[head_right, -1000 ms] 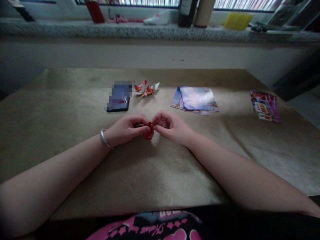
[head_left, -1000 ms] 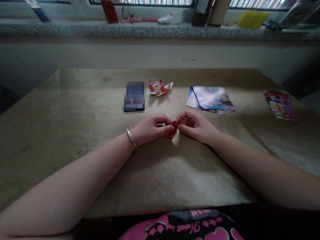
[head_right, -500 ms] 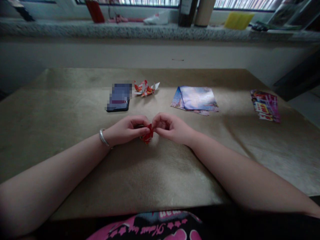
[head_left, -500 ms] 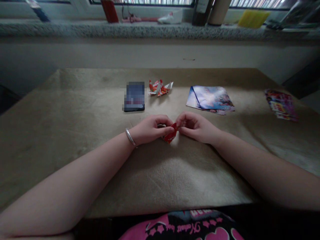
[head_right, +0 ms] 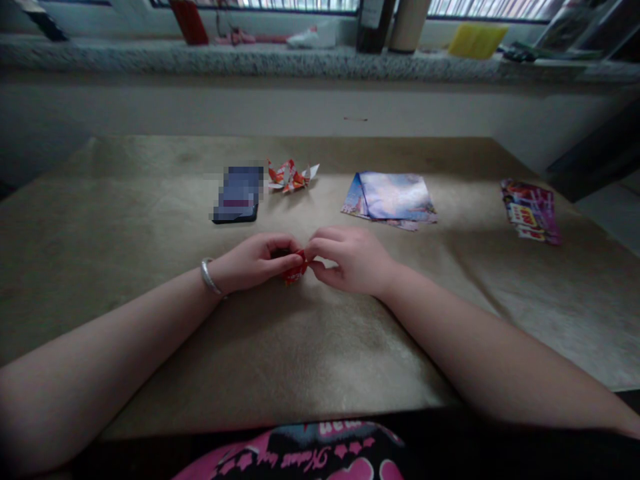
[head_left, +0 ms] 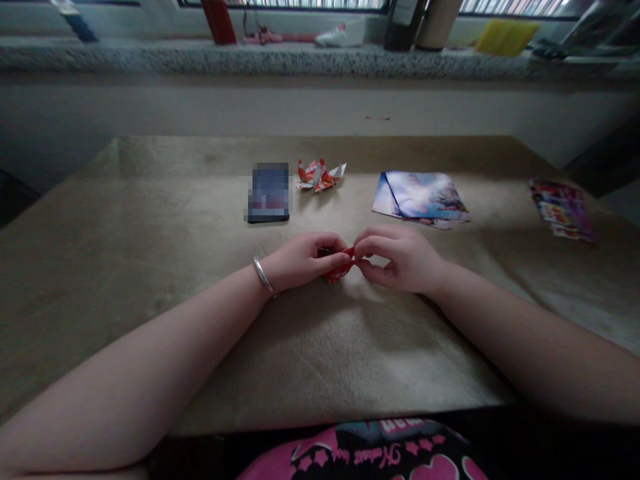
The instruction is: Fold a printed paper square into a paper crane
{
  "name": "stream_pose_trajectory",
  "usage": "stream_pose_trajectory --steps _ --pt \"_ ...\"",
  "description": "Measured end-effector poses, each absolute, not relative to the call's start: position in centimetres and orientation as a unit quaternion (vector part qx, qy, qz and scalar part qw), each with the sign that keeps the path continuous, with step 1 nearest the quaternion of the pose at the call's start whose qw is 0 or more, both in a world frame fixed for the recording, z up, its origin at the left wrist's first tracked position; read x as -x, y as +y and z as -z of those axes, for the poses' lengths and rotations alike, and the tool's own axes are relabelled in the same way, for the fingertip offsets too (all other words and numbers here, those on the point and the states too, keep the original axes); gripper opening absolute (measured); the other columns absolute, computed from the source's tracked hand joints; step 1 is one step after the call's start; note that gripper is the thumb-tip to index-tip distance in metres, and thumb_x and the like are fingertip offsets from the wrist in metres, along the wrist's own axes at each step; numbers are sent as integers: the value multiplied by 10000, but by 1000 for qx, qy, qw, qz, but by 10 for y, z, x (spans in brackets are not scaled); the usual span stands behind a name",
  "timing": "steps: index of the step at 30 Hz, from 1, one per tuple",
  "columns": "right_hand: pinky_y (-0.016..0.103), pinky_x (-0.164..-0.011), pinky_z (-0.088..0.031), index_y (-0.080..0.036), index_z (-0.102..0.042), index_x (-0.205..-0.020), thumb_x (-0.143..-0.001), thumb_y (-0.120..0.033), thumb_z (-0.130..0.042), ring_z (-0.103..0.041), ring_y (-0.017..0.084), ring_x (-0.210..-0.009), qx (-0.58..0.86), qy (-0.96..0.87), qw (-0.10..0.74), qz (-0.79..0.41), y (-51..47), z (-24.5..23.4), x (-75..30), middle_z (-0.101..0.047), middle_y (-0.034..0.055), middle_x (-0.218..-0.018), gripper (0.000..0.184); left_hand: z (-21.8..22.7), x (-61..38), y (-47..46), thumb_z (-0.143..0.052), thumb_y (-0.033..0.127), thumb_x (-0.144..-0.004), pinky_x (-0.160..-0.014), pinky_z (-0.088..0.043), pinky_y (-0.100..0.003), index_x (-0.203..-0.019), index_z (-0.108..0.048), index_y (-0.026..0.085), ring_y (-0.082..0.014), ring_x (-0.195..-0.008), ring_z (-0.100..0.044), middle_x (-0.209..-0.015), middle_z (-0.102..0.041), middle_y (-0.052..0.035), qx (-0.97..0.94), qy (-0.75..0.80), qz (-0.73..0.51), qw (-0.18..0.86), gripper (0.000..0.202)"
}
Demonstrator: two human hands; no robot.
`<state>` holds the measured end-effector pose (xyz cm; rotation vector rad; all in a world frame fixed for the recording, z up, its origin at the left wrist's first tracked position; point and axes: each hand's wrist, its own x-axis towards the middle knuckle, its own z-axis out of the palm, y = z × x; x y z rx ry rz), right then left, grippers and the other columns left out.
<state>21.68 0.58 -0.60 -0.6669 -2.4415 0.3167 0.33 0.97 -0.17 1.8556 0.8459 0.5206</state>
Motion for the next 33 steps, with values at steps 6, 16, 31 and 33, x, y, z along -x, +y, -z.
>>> stream_pose_trajectory --steps 6,16,31,33 --pt "253 -618 -413 -221 -636 -875 -845 -217 -535 -591 135 -713 233 -930 281 -38 6 4 -220 -673 36 -878 105 2 -4 10 -547 399 -837 -577 -422 -209 -781 -590 125 -85 -593 -512 -664 -582 5 -762 351 -207 503 284" --pt "226 -584 -432 -181 -593 -807 -779 -158 -562 -567 106 -636 294 -890 330 -109 3 7 -213 -621 17 -768 48 -1 -5 10 -595 333 -791 -647 -429 -218 -783 -623 128 -90 -659 -538 -719 -626 6 -777 353 -202 479 207" --pt "236 -618 -459 -197 -606 -862 -811 -168 -562 -585 112 -697 275 -898 315 -137 5 8 -215 -640 35 -871 73 -1 -8 7 -603 306 -765 -599 -409 -206 -697 -585 132 -83 -612 -511 -644 -588 19 -756 374 -232 485 188" --pt "238 -617 -457 -196 -605 -852 -808 -162 -557 -585 114 -695 275 -898 315 -138 6 9 -215 -635 34 -864 73 -1 -8 8 -604 311 -765 -595 -404 -205 -691 -585 133 -84 -615 -506 -646 -586 19 -759 374 -229 481 193"
